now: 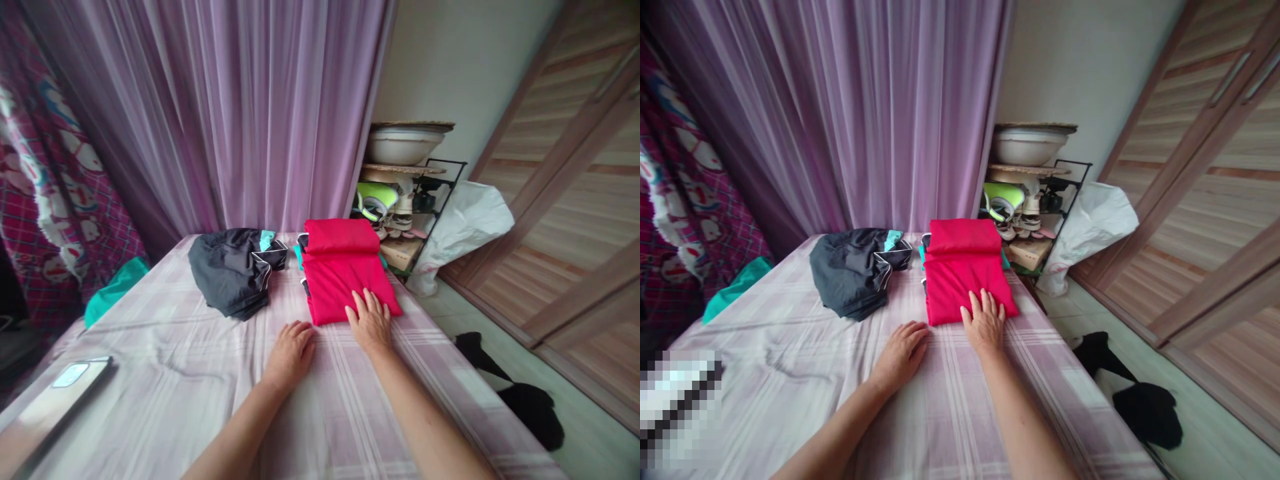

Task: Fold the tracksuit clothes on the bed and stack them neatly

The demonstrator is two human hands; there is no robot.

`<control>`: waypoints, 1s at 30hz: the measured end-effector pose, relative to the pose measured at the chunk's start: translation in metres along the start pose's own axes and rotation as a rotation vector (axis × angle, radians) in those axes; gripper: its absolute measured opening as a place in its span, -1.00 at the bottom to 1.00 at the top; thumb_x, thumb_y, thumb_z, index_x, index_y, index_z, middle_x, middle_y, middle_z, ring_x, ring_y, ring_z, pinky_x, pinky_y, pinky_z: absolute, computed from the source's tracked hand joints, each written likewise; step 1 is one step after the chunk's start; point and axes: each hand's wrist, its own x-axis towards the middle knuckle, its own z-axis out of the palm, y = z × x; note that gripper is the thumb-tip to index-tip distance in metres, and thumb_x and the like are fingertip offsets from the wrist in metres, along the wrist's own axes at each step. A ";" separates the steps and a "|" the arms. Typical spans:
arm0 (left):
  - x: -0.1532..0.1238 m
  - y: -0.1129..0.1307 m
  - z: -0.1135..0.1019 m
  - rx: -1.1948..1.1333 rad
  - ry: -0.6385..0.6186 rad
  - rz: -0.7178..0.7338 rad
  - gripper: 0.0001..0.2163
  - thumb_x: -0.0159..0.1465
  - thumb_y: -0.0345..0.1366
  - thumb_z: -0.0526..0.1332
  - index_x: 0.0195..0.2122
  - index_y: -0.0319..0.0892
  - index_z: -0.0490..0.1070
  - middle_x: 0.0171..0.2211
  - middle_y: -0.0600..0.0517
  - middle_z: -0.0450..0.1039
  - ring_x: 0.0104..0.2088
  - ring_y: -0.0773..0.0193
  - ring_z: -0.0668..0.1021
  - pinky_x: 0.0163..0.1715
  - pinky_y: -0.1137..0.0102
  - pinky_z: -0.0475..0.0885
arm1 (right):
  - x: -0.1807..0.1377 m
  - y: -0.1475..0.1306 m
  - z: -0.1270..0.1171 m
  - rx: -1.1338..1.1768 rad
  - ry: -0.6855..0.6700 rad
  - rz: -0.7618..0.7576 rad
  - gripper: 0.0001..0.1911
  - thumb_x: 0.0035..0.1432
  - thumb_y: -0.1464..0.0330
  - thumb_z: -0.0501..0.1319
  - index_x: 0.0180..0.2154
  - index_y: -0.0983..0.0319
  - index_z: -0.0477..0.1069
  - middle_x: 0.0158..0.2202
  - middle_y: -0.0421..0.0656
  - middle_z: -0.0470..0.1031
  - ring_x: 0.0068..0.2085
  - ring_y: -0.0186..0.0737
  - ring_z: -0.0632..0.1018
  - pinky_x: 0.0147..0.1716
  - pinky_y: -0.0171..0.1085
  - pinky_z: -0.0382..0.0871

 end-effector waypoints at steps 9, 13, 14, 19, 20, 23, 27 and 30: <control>-0.057 0.017 -0.035 -0.116 0.037 0.051 -0.75 0.36 -0.38 0.06 -0.14 -0.11 0.54 -0.12 -0.04 0.61 -0.06 0.19 0.59 0.03 0.21 0.50 | -0.064 0.017 -0.002 -0.006 0.127 -0.058 -0.51 0.33 0.23 -0.03 0.17 0.26 0.38 0.24 0.13 0.33 0.17 0.09 0.41 0.08 0.01 0.28; -0.071 -0.018 -0.044 0.004 0.187 -0.099 -0.72 0.31 -0.38 0.09 -0.02 -0.12 0.49 0.01 -0.10 0.55 0.01 0.13 0.57 0.04 0.17 0.50 | -0.072 0.008 -0.012 -0.020 0.098 -0.054 -0.54 0.29 0.32 0.02 0.16 0.24 0.41 0.25 0.11 0.33 0.16 0.09 0.42 0.06 -0.02 0.30; -0.071 -0.032 -0.048 0.040 0.233 -0.149 -0.70 0.30 -0.39 0.11 0.02 -0.13 0.46 0.04 -0.12 0.53 0.03 0.11 0.56 0.06 0.15 0.48 | -0.072 0.005 -0.014 -0.023 0.086 -0.052 -0.54 0.28 0.33 0.03 0.15 0.25 0.42 0.25 0.12 0.34 0.15 0.09 0.42 0.05 -0.02 0.30; -0.054 -0.092 -0.078 0.233 0.338 -0.419 -0.60 0.26 -0.36 0.18 0.15 -0.18 0.35 0.17 -0.22 0.41 0.13 0.00 0.49 0.13 0.09 0.41 | -0.068 0.000 -0.018 -0.054 0.008 -0.060 -0.57 0.25 0.38 0.06 0.10 0.23 0.48 0.23 0.09 0.37 0.09 0.04 0.48 0.03 -0.06 0.32; -0.050 -0.097 -0.081 0.263 0.330 -0.467 -0.58 0.27 -0.34 0.18 0.17 -0.20 0.33 0.19 -0.24 0.38 0.15 -0.01 0.48 0.12 0.10 0.41 | -0.067 0.001 -0.019 -0.058 -0.004 -0.058 -0.57 0.25 0.39 0.06 0.10 0.23 0.48 0.23 0.08 0.38 0.09 0.03 0.48 0.03 -0.06 0.32; -0.043 -0.101 -0.084 0.320 0.254 -0.555 -0.52 0.30 -0.24 0.16 0.25 -0.22 0.27 0.24 -0.28 0.32 0.18 -0.05 0.45 0.15 0.07 0.36 | -0.066 0.002 -0.018 -0.050 -0.038 -0.042 -0.57 0.25 0.39 0.05 0.09 0.27 0.50 0.20 0.08 0.41 0.09 0.02 0.49 0.05 -0.09 0.32; -0.044 -0.096 -0.082 0.349 0.144 -0.563 -0.49 0.36 -0.17 0.09 0.31 -0.22 0.20 0.20 -0.23 0.39 0.21 -0.04 0.41 0.22 0.06 0.24 | -0.068 0.001 -0.017 0.002 -0.077 -0.028 -0.56 0.26 0.42 0.02 0.08 0.31 0.49 0.16 0.09 0.45 0.11 -0.02 0.49 0.08 -0.11 0.32; -0.046 -0.095 -0.082 0.363 0.103 -0.561 -0.49 0.37 -0.17 0.06 0.30 -0.26 0.21 0.19 -0.23 0.41 0.22 -0.03 0.41 0.22 0.10 0.23 | -0.067 0.002 -0.018 0.105 -0.105 -0.002 -0.57 0.23 0.42 0.04 0.08 0.30 0.47 0.16 0.08 0.46 0.13 -0.02 0.48 0.13 -0.10 0.29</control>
